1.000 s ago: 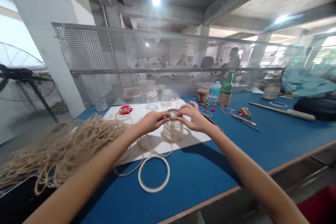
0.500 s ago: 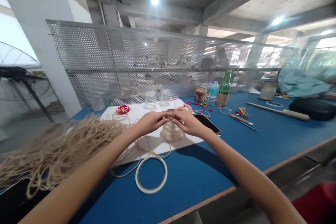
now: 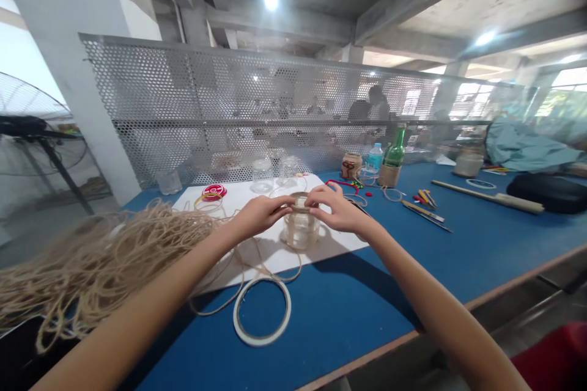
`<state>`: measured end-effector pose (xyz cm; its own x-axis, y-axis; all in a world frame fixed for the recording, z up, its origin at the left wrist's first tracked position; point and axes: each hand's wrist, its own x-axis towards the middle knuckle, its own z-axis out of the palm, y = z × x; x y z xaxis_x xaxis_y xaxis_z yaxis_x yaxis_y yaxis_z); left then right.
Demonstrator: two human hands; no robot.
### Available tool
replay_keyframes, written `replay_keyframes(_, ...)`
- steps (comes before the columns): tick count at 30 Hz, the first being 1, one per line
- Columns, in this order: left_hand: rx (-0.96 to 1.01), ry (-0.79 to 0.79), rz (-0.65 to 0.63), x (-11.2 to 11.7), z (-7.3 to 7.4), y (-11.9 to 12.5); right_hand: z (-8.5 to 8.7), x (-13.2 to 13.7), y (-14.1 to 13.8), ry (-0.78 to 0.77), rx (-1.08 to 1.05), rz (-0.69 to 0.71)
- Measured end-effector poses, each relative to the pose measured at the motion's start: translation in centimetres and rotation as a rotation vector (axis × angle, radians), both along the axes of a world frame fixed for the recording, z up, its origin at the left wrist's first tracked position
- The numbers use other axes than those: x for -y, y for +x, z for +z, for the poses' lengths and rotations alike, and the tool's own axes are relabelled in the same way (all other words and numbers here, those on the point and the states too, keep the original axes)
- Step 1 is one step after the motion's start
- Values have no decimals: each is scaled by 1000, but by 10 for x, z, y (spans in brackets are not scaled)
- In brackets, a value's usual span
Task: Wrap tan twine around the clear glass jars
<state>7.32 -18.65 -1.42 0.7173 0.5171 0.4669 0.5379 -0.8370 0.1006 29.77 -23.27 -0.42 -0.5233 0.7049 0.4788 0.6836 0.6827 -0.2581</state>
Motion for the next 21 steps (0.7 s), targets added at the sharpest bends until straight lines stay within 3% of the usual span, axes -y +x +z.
replay_keyframes(8,42,-42,47,4,-5,9,-2,5,-11,142,-1,-57)
replay_keyframes(13,70,-100,85,7,-5,14,-7,2,-17,123,-15,-56)
replay_keyframes(21,47,-89,-93,-2,-1,0,-10,-5,-11,65,-74,-13)
